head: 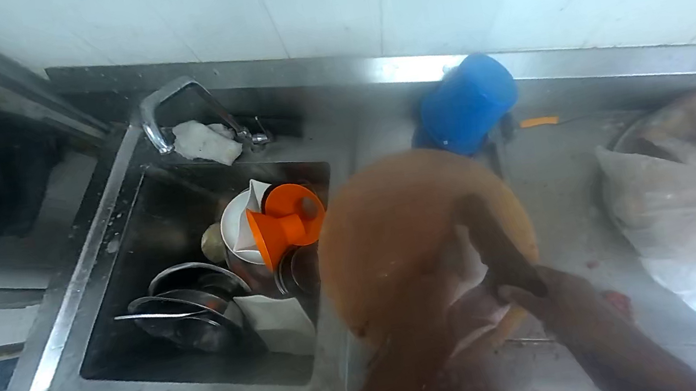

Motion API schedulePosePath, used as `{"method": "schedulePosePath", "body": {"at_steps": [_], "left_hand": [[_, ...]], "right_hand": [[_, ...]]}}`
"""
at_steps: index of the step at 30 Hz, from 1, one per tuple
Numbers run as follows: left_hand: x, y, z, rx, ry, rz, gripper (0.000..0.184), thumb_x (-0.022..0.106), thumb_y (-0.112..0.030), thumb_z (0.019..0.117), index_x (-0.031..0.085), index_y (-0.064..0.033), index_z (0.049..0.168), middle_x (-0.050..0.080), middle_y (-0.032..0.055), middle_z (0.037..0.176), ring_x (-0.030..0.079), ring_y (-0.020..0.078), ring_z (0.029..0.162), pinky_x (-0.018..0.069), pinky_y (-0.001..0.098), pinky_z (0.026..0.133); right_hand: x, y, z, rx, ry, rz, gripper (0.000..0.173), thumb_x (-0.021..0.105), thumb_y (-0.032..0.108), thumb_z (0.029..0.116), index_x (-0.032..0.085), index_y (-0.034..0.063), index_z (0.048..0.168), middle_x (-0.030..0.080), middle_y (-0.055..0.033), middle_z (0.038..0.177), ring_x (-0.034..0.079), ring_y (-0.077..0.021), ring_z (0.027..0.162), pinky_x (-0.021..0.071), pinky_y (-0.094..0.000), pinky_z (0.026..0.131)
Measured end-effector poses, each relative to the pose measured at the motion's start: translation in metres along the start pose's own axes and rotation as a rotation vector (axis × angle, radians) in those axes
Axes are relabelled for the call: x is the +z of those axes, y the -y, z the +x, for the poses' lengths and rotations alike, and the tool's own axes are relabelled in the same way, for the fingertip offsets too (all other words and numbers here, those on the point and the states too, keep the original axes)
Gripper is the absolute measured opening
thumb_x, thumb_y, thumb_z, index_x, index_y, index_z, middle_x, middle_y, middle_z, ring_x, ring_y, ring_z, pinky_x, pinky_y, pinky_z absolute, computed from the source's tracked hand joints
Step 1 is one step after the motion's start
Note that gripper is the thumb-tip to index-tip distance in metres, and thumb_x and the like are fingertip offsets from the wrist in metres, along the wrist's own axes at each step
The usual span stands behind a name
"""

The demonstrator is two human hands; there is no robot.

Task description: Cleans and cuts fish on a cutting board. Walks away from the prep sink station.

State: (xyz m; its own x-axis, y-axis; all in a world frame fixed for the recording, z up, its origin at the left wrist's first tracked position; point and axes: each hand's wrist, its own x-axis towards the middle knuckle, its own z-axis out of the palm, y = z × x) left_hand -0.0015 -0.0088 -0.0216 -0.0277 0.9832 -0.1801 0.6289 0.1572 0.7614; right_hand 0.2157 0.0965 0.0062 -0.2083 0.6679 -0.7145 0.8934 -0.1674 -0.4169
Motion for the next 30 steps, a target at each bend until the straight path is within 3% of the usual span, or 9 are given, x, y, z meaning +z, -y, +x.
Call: {"method": "schedulePosePath", "body": {"at_steps": [3, 9, 14, 21, 25, 28, 30], "left_hand": [[-0.003, -0.005, -0.001, -0.039, 0.032, 0.029, 0.051, 0.061, -0.058, 0.0943, 0.070, -0.0160, 0.122, 0.073, 0.0032, 0.113, 0.067, 0.0174, 0.110, 0.0537, 0.0432, 0.098], [0.005, 0.004, -0.005, 0.030, -0.066, 0.022, 0.033, 0.052, -0.034, 0.1023, 0.070, -0.0136, 0.121, 0.073, 0.0045, 0.114, 0.068, 0.0177, 0.111, 0.0541, 0.0416, 0.098], [0.010, 0.005, -0.007, 0.081, -0.113, 0.049, 0.047, 0.064, -0.054, 0.0952, 0.071, -0.0166, 0.122, 0.073, 0.0013, 0.116, 0.068, 0.0157, 0.110, 0.0554, 0.0407, 0.098], [0.010, 0.006, -0.011, 0.134, -0.177, 0.033, 0.037, 0.061, -0.037, 0.0995, 0.070, -0.0108, 0.123, 0.072, 0.0063, 0.122, 0.066, 0.0197, 0.118, 0.0521, 0.0420, 0.104], [0.014, 0.002, -0.013, 0.197, -0.245, 0.067, 0.046, 0.064, -0.046, 0.0984, 0.072, -0.0069, 0.121, 0.072, 0.0085, 0.125, 0.066, 0.0218, 0.123, 0.0502, 0.0410, 0.109], [0.017, 0.005, -0.015, 0.212, -0.284, 0.042, 0.031, 0.057, -0.025, 0.1011, 0.072, -0.0059, 0.120, 0.072, 0.0090, 0.125, 0.065, 0.0224, 0.123, 0.0496, 0.0411, 0.110], [0.015, 0.005, -0.017, 0.225, -0.302, 0.031, 0.028, 0.057, -0.021, 0.1006, 0.072, -0.0054, 0.118, 0.072, 0.0095, 0.124, 0.066, 0.0230, 0.122, 0.0500, 0.0408, 0.109]], "right_hand": [[0.004, 0.008, 0.013, 0.007, -0.005, 0.000, 0.052, 0.067, 0.056, 0.0946, 0.066, 0.0104, 0.120, 0.070, -0.0106, 0.087, 0.069, -0.0232, 0.066, 0.0610, -0.0444, 0.065], [0.003, -0.007, -0.027, 0.034, 0.159, 0.102, 0.052, 0.067, 0.055, 0.0938, 0.062, 0.0095, 0.118, 0.066, -0.0049, 0.084, 0.064, -0.0165, 0.060, 0.0572, -0.0384, 0.055], [0.007, 0.003, 0.007, 0.002, 0.098, 0.101, 0.053, 0.069, 0.055, 0.0935, 0.063, 0.0110, 0.122, 0.067, -0.0072, 0.083, 0.065, -0.0187, 0.060, 0.0591, -0.0389, 0.057], [0.011, -0.002, -0.022, -0.005, 0.117, -0.026, 0.056, 0.069, 0.059, 0.0910, 0.064, 0.0112, 0.120, 0.069, -0.0103, 0.086, 0.067, -0.0233, 0.062, 0.0599, -0.0448, 0.059], [0.009, 0.025, -0.007, -0.057, 0.100, -0.076, 0.053, 0.064, 0.056, 0.0955, 0.064, 0.0105, 0.121, 0.068, -0.0087, 0.092, 0.068, -0.0217, 0.069, 0.0599, -0.0450, 0.066], [0.012, 0.014, -0.030, 0.026, 0.166, -0.083, 0.055, 0.068, 0.056, 0.0935, 0.063, 0.0086, 0.122, 0.069, -0.0132, 0.091, 0.069, -0.0264, 0.070, 0.0595, -0.0481, 0.066], [0.013, 0.003, -0.041, 0.077, 0.232, -0.068, 0.056, 0.071, 0.054, 0.0921, 0.062, 0.0073, 0.122, 0.070, -0.0143, 0.087, 0.069, -0.0271, 0.064, 0.0606, -0.0469, 0.062]]}}
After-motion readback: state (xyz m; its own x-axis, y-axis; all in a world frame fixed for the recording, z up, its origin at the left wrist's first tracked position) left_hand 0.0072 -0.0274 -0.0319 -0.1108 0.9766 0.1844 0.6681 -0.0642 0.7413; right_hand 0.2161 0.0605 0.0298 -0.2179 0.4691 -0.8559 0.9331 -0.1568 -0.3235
